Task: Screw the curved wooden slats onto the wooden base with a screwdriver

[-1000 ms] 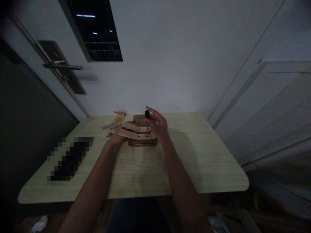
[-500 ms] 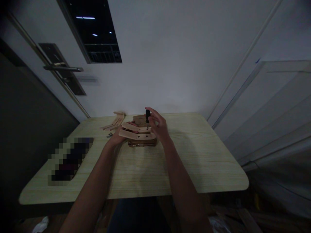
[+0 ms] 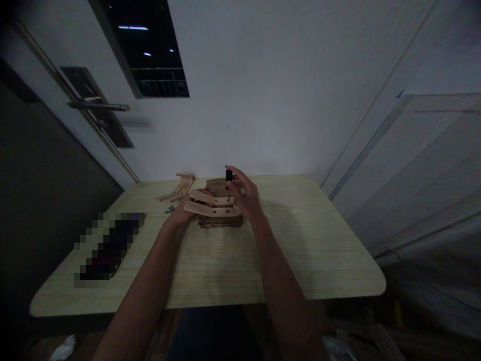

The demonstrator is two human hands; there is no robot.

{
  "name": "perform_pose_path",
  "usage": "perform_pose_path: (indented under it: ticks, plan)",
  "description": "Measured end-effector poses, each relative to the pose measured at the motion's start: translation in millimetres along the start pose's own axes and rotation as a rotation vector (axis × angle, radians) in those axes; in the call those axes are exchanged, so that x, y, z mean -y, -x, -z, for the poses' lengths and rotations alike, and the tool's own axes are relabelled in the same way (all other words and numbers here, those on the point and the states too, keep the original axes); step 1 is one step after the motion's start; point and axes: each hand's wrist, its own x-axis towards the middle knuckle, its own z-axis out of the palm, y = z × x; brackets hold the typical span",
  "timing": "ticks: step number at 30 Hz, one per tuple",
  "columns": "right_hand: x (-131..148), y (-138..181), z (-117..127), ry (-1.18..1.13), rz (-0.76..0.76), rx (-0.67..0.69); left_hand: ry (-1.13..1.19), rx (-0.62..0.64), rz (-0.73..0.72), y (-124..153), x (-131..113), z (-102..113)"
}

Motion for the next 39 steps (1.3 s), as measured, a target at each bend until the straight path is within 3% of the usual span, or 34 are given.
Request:
perform_pose_path:
  ticks: [7, 18, 26, 39]
  plan:
    - [-0.1, 0.3, -0.3, -0.080, 0.001, -0.004, -0.018, -0.011, -0.002, -0.3, 1.4, 1.2]
    - [-5.4, -0.9, -2.4, 0.007, -0.001, -0.092, -0.030, -0.019, -0.007, 1.9, -4.2, -0.8]
    - [-1.8, 1.2, -0.3, -0.071, 0.039, 0.017, -0.007, 0.006, -0.024, 0.5, -0.2, 0.5]
    - [-4.5, 0.1, -0.1, 0.014, 0.025, -0.115, 0.002, -0.018, 0.002, 1.4, -3.8, -1.5]
